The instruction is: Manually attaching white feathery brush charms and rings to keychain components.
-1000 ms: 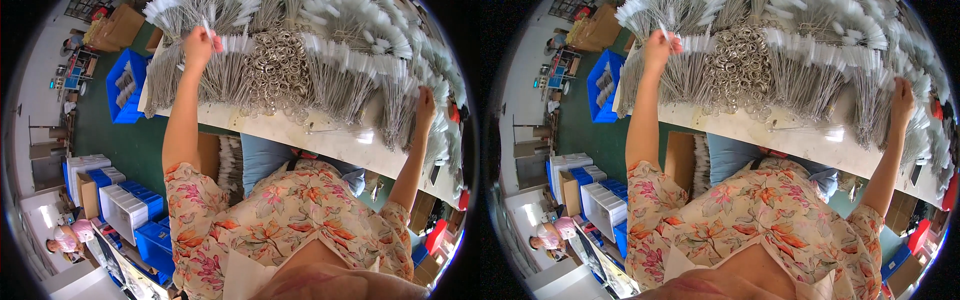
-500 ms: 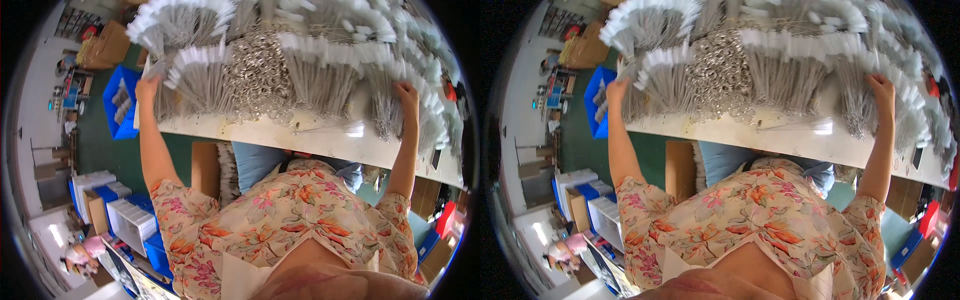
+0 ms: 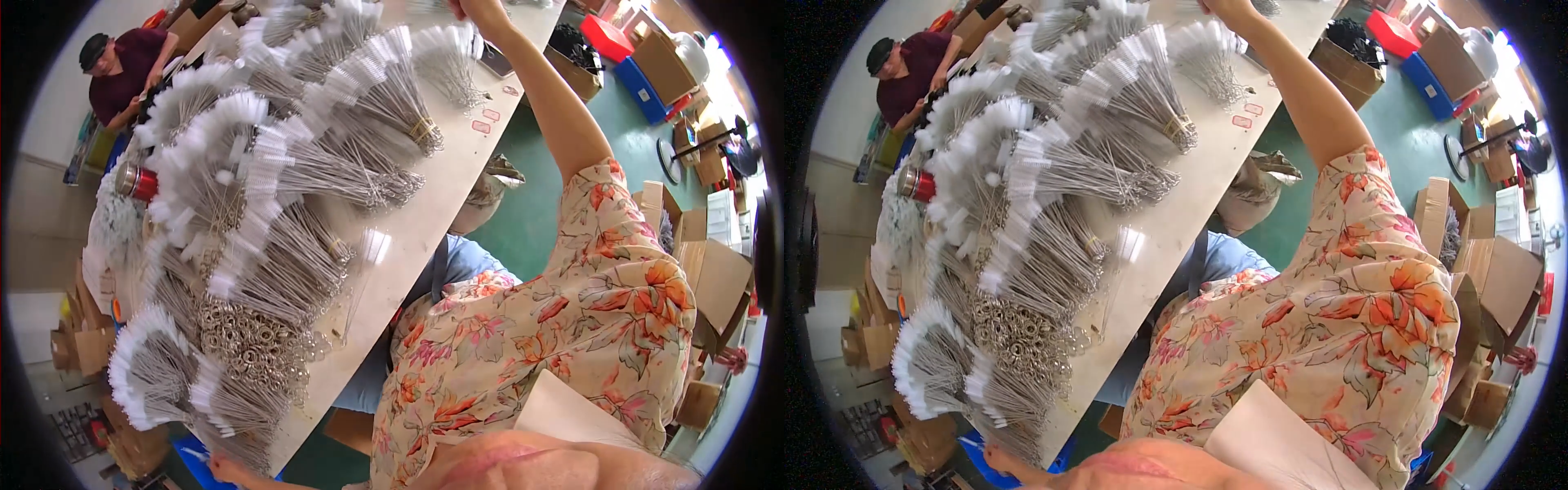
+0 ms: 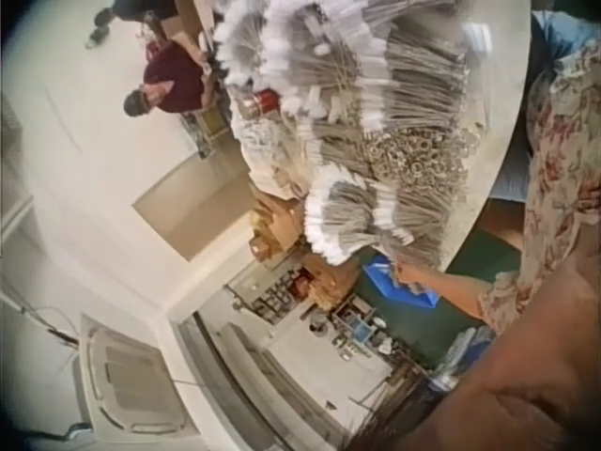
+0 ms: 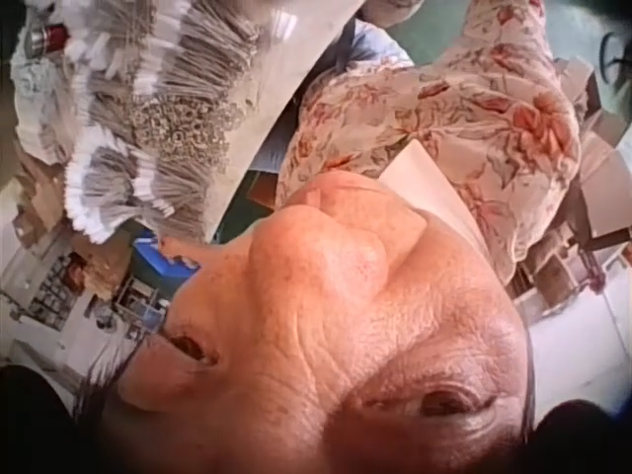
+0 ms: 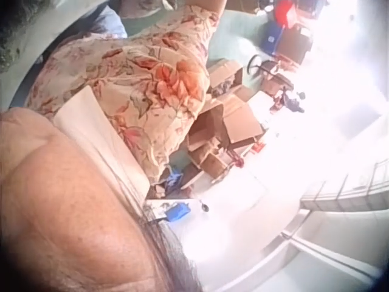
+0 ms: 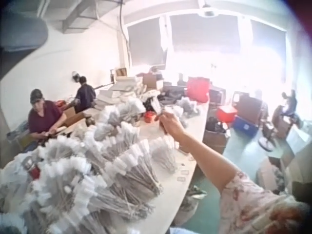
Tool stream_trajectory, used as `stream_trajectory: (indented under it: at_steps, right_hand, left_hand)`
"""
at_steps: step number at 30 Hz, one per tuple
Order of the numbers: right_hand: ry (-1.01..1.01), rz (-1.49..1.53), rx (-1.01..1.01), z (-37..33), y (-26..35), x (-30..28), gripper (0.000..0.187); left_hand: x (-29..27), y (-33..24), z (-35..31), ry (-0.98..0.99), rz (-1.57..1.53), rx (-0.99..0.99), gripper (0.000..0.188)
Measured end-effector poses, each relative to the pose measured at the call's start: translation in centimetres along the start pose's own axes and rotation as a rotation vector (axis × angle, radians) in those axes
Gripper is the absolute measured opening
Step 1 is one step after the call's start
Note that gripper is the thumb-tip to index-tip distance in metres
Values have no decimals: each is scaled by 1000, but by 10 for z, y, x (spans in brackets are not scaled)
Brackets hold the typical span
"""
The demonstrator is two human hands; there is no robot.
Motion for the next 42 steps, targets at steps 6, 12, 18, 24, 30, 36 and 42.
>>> stream_trajectory:
  at_steps: [6, 12, 18, 24, 30, 36, 42]
  right_hand:
    - [1, -929, 115, 7, -97, -47, 46]
    - [-132, -1043, 323, -11, -168, -68, 46]
    - [6, -749, 310, -9, -178, -44, 34]
    - [-140, -679, -255, -2, -32, -4, 31]
    - [482, 544, 177, -117, 103, 74, 24]
    - [1043, 707, 340, -272, 151, 131, 21]
    - [942, 641, 210, -282, 127, 130, 29]
  left_hand:
    - [-14, -124, -23, -304, -181, -74, 32]
    - [-30, -212, -83, -28, -319, 170, 27]
    - [-19, -296, -159, 368, -641, -177, 27]
    - [-6, -356, -202, 504, -1029, -283, 28]
    - [-38, -456, -277, 774, -1130, -16, 23]
    - [-21, -517, -312, 775, -1233, 198, 21]
    - [-36, -483, -307, 59, -1375, 366, 7]
Point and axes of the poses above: each hand's wrist, its own z-axis towards the middle knuckle, its own x-axis out of the palm, y = z × x, the point moved 2 cm from there along z, towards the middle knuckle, and after that the axes turned 13 degrees about -y, right-handed, at the moved point
